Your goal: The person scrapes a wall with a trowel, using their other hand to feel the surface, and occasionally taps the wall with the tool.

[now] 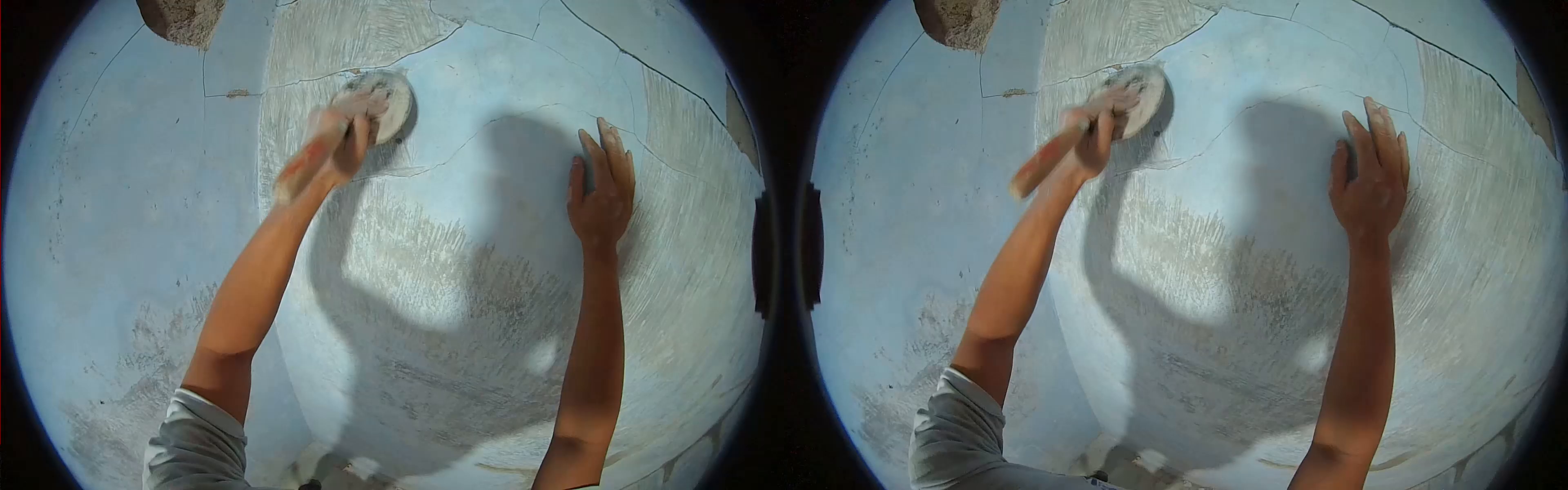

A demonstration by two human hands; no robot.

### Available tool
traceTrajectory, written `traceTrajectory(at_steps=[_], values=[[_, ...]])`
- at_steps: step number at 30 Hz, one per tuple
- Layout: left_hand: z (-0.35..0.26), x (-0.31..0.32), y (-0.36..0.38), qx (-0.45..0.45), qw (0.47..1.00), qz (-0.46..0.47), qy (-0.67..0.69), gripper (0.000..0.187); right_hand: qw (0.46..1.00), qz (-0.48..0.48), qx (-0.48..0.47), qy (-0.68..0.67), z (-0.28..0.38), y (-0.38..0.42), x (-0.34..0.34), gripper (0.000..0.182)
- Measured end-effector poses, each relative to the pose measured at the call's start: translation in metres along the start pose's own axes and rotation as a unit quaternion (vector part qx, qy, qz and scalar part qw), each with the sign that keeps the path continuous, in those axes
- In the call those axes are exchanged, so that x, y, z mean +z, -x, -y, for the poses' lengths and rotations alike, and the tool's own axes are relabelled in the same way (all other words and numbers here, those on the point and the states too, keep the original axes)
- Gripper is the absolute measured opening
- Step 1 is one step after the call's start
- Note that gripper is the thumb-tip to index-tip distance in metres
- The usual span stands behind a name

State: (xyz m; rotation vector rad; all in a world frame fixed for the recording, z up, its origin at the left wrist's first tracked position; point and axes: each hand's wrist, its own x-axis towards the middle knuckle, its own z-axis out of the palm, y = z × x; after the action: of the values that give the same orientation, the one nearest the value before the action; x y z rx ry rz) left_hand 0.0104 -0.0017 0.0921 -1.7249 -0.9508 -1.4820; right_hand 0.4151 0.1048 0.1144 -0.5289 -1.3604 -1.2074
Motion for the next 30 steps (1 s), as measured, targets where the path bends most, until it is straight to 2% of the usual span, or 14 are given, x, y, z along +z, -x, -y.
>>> traceTrajectory(at_steps=[3, 6, 9, 13, 14, 17, 18, 21, 22, 24, 25, 26, 29, 30], values=[[-0.023, -0.008, -0.015, -0.143, 0.988, 0.050, 0.011, 0.027, 1.000, 0.000, 0.000, 0.002, -0.002, 0.000, 0.000, 0.037], [-0.008, -0.008, 0.046, 0.091, 0.993, -0.005, -0.068, 0.028, 1.000, -0.004, 0.008, -0.009, 0.002, -0.002, -0.004, 0.038], [-0.011, -0.003, 0.053, 0.073, 0.997, -0.027, -0.024, 0.028, 1.000, -0.002, 0.010, 0.007, 0.006, -0.002, -0.005, 0.039], [-0.016, -0.005, -0.027, 0.013, 1.000, -0.007, -0.003, 0.029, 1.000, 0.004, 0.006, 0.007, 0.002, 0.000, -0.001, 0.040], [-0.021, -0.011, -0.030, -0.005, 1.000, 0.026, -0.015, 0.039, 1.000, 0.007, 0.004, 0.008, 0.000, -0.001, -0.001, 0.039], [0.002, 0.011, 0.037, 0.042, 0.997, -0.059, 0.032, 0.032, 1.000, 0.008, 0.004, 0.014, 0.002, 0.000, -0.003, 0.039], [0.001, 0.002, 0.052, 0.103, 0.993, -0.036, 0.035, 0.035, 1.000, 0.008, 0.004, 0.014, 0.002, 0.000, -0.002, 0.038], [0.005, 0.003, 0.054, 0.081, 0.996, -0.029, 0.010, 0.034, 1.000, 0.006, 0.007, 0.020, 0.002, -0.001, -0.001, 0.038], [0.007, 0.013, 0.027, 0.126, 0.988, -0.075, 0.036, 0.033, 1.000, 0.008, 0.005, 0.022, 0.001, -0.001, -0.002, 0.038], [-0.003, 0.007, -0.010, -0.022, 0.998, -0.028, 0.053, 0.033, 1.000, 0.012, 0.004, 0.022, 0.003, -0.001, -0.001, 0.038], [-0.009, 0.000, -0.026, -0.029, 0.998, -0.010, 0.045, 0.034, 1.000, 0.011, 0.004, 0.021, 0.003, 0.000, -0.001, 0.038], [-0.030, -0.011, -0.026, -0.124, 0.986, 0.031, 0.105, 0.036, 1.000, 0.009, 0.002, 0.021, 0.001, -0.001, -0.002, 0.038], [0.008, -0.001, 0.038, 0.054, 0.997, -0.033, 0.031, 0.036, 1.000, 0.011, 0.003, 0.020, 0.003, 0.000, -0.004, 0.039], [0.008, -0.006, 0.057, 0.071, 0.995, -0.020, 0.073, 0.035, 1.000, 0.008, 0.001, 0.024, 0.002, -0.001, -0.002, 0.039]])
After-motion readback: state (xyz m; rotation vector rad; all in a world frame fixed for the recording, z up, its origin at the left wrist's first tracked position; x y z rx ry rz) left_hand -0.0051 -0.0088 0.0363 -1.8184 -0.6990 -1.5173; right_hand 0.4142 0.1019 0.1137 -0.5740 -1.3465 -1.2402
